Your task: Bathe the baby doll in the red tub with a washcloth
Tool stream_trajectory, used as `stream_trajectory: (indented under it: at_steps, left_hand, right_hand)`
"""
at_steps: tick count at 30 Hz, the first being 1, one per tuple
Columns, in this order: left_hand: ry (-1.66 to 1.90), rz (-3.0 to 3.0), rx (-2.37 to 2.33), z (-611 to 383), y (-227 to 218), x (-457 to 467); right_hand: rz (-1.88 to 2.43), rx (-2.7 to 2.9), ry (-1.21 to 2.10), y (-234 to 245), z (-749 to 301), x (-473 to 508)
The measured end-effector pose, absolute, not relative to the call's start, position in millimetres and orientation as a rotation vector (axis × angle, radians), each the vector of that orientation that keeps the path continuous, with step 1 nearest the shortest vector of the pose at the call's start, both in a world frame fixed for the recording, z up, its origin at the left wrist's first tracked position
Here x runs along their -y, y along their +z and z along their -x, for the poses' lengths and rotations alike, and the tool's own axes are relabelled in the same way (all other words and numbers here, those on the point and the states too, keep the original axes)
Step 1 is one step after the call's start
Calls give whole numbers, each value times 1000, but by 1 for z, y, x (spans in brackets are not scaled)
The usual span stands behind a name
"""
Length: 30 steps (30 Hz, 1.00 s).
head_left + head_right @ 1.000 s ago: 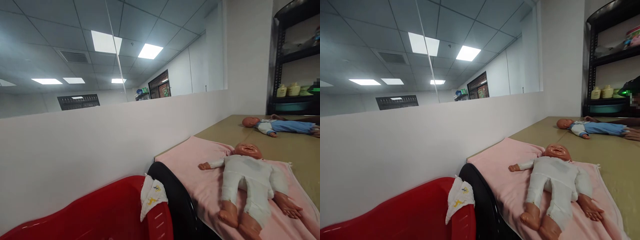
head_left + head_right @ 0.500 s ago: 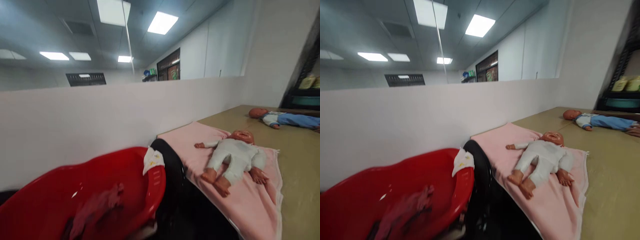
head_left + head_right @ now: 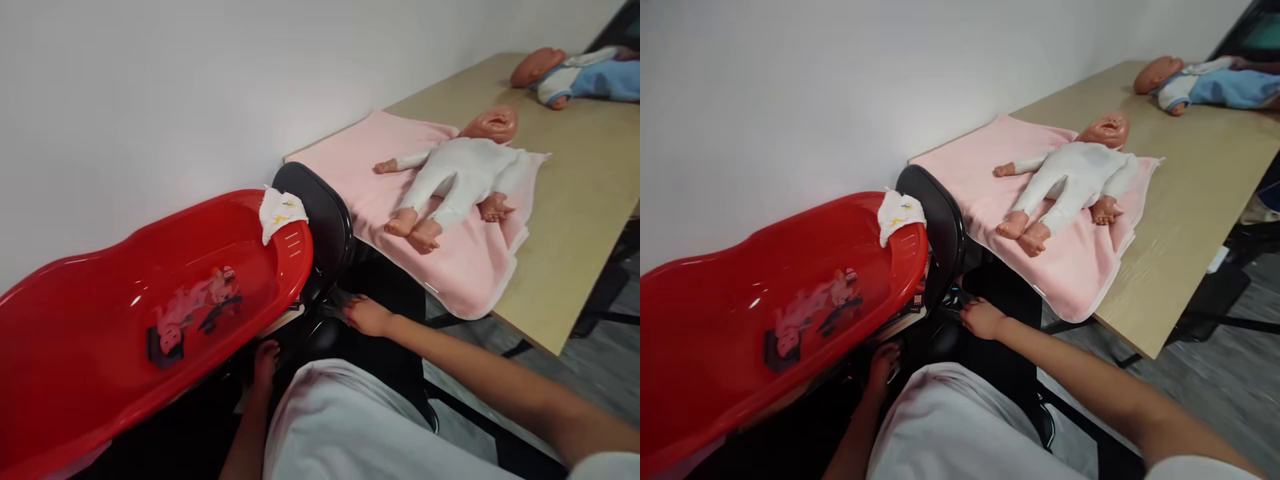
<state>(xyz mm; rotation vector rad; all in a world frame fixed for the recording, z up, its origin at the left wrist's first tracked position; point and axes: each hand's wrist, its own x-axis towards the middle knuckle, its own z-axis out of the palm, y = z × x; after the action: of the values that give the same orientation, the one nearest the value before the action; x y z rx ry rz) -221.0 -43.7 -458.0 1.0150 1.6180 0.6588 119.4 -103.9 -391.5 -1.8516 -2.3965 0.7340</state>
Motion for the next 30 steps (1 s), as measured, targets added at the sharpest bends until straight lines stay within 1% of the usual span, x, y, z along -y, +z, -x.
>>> stream_trajectory:
  at_steps: [5, 8, 11, 15, 17, 22, 24, 27, 30]
  left_hand:
    - [455, -1285, -1235, 157, -465, 48]
    - [351, -1476, -1005, 113, -469, 64]
    - [245, -1612, -827, 87, -472, 86]
    - [134, -1678, -794, 86, -469, 106]
    - [167, -1810, -745, 91, -466, 112]
    - [419, -2202, -530, 92, -453, 122]
    - [465, -2309, -418, 88, -448, 125]
    - [417, -2384, -230, 84, -443, 128]
    - [324, -2426, -154, 81, -444, 130]
  right_hand:
    - [1674, 2348, 136, -392, -190, 166]
    - [1738, 2267, -60, -399, -201, 199]
    - [1874, 2196, -89, -405, -196, 212]
    - [1926, 2169, -71, -408, -191, 213]
    - [1928, 2157, -59, -407, -192, 215]
    - [1935, 2128, -21, -406, -191, 220]
    - [1923, 2113, -26, -406, -188, 219]
    - [1882, 2105, -48, -406, -185, 215]
    - [1846, 2098, -65, -407, -186, 212]
